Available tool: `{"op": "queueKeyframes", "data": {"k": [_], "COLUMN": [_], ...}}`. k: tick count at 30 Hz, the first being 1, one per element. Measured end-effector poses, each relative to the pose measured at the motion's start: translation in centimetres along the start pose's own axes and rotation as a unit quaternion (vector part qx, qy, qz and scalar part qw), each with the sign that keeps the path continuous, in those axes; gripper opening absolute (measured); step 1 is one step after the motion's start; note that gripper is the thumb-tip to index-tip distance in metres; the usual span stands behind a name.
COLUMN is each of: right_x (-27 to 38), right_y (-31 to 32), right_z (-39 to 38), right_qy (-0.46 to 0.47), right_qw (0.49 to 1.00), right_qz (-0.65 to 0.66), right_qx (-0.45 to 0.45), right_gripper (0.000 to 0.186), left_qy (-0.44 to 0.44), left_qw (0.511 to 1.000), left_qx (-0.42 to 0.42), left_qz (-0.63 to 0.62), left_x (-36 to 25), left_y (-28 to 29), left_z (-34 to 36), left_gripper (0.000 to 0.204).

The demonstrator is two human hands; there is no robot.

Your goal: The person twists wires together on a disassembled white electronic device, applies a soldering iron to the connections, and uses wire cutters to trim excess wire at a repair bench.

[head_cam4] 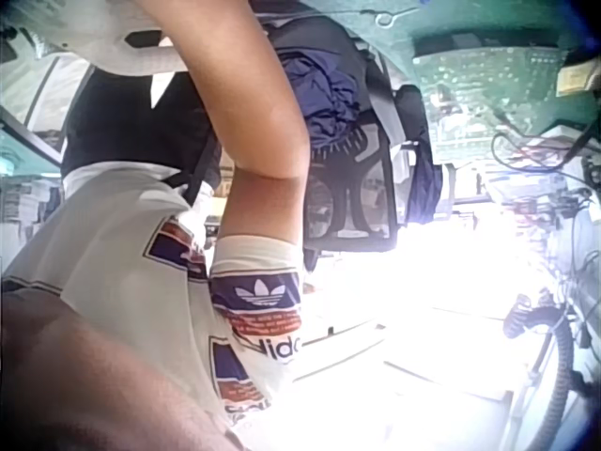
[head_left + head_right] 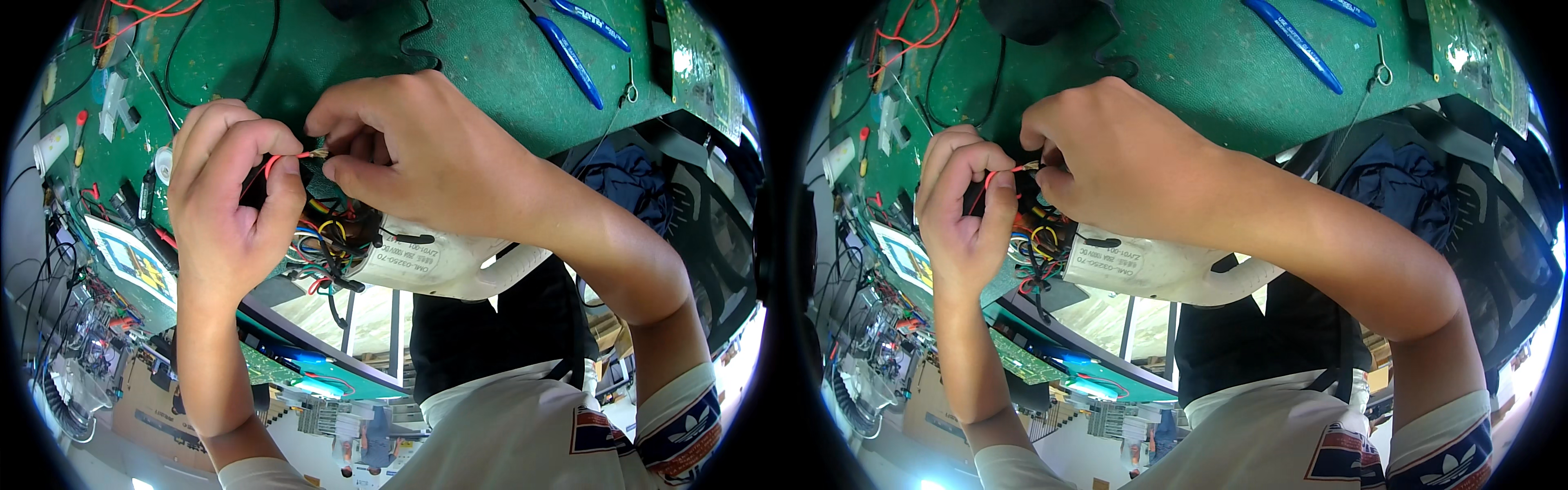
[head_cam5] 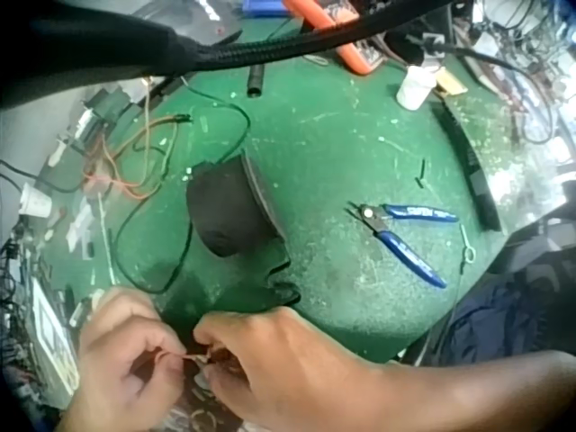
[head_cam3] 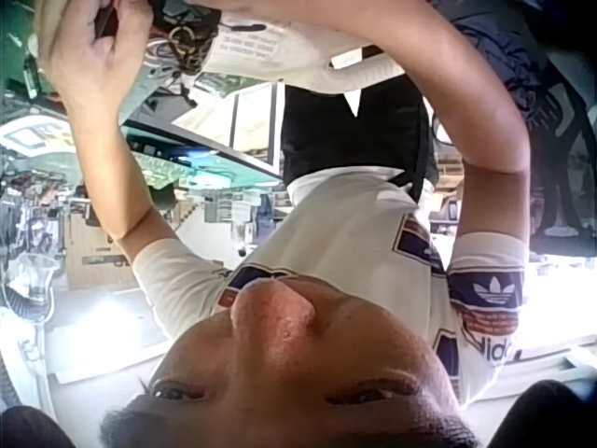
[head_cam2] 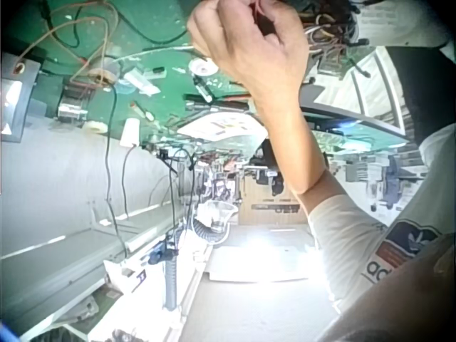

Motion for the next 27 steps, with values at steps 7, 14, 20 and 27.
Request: {"op": "queueKeyframes", "data": {"k": [7,14,20,27], "right_x": [1.4,3.8,2.0,-4.4], "right_y": [1.2,7.0,14.0,26.1], "right_z": [-1.4,-3.1,-3.8,1.9], "right_qy": [0.059,0.097,-0.026,-0.104], "right_qw": [0.995,0.984,0.962,0.786], "right_qz": [-0.059,-0.027,0.088,0.458], "right_qx": [-0.061,-0.145,-0.258,-0.402], "right_gripper": [0.038,0.028,0.02,0.03], "left_qy": [-0.018,-0.034,-0.039,-0.031], "left_qw": [1.0,0.999,0.999,0.999], "left_qx": [0.004,-0.006,-0.021,-0.024], "left_qz": [0.018,0.011,-0.008,0.001], "left_x": [-0.3,-1.1,-1.0,-1.2], "left_y": [0.2,0.9,0.1,0.6], "left_z": [0.1,0.2,0.7,0.1], "left_gripper": [0.016,0.015,0.015,0.015]}}
Point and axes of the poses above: each hand's wrist, its own z-axis towards the middle knuckle, its own y-axis out of the back of the hand, x = y × z, the point moved 3 cm from there along z, towards the middle knuckle, and after that the axes turned 14 degrees about -z, right-handed, at the moved point
